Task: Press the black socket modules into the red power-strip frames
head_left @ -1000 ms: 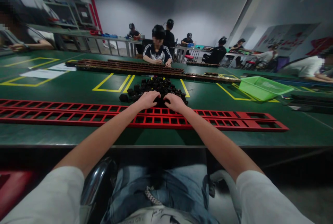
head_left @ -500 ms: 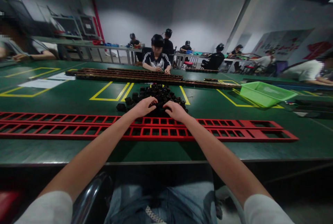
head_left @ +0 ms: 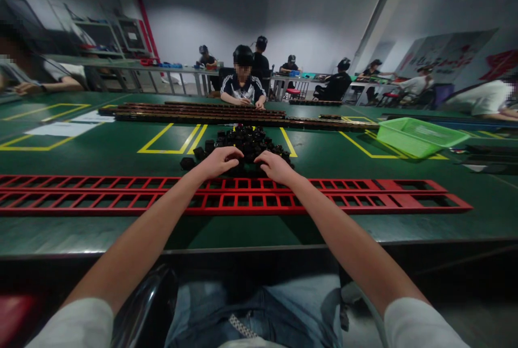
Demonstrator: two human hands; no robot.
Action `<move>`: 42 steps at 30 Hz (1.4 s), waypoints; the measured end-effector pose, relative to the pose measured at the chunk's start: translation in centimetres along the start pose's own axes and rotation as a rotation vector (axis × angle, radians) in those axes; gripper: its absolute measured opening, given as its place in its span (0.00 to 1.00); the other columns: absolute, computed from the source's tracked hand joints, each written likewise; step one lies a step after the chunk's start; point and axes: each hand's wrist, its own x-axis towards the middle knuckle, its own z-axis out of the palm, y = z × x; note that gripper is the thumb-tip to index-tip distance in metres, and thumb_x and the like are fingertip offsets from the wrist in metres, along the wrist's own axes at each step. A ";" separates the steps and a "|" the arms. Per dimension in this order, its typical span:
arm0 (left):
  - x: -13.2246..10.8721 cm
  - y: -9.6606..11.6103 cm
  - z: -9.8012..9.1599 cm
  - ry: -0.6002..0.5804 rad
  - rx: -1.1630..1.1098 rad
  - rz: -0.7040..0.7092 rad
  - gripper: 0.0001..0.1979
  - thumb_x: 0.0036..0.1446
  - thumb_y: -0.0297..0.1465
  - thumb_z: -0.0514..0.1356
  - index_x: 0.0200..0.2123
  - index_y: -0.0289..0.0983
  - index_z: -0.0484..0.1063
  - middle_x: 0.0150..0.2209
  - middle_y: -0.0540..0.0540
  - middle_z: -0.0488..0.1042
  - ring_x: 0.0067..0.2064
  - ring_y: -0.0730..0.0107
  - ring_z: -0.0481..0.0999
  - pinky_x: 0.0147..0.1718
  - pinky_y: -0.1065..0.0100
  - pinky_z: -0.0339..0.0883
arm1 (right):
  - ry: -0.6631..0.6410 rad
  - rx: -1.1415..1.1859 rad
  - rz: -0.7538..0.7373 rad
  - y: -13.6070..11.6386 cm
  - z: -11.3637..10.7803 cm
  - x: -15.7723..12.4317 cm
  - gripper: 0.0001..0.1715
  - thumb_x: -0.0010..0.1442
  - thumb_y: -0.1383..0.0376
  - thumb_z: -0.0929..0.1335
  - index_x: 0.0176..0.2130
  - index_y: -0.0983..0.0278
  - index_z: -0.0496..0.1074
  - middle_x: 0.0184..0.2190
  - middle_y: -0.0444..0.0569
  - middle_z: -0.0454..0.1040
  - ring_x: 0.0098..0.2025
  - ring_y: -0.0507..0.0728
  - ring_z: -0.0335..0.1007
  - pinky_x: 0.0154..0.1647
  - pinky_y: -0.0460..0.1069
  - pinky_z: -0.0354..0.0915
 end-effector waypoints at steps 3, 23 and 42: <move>-0.5 0.0 -1.0 -0.053 -0.032 -0.039 0.14 0.55 0.36 0.56 0.39 0.35 0.76 0.33 0.48 0.76 0.35 0.67 0.72 0.37 0.66 0.65 | 0.000 0.008 0.004 0.1 -0.1 0.0 0.16 0.60 0.76 0.66 0.45 0.64 0.77 0.45 0.51 0.76 0.49 0.58 0.72 0.56 0.54 0.67; -1.1 -2.0 -3.3 -0.432 -0.207 -0.189 0.14 0.53 0.42 0.58 0.30 0.40 0.79 0.30 0.48 0.76 0.33 0.67 0.72 0.35 0.68 0.63 | -0.015 0.030 0.074 -0.1 -1.0 -0.1 0.14 0.59 0.76 0.68 0.42 0.65 0.78 0.42 0.51 0.78 0.45 0.57 0.74 0.53 0.55 0.69; -1.8 0.3 -4.4 -0.543 0.077 -0.413 0.23 0.44 0.53 0.65 0.31 0.40 0.70 0.29 0.48 0.74 0.27 0.68 0.70 0.25 0.68 0.59 | -0.024 0.034 0.102 -0.1 -0.9 -0.2 0.12 0.59 0.75 0.69 0.42 0.65 0.78 0.41 0.50 0.79 0.42 0.56 0.75 0.50 0.53 0.69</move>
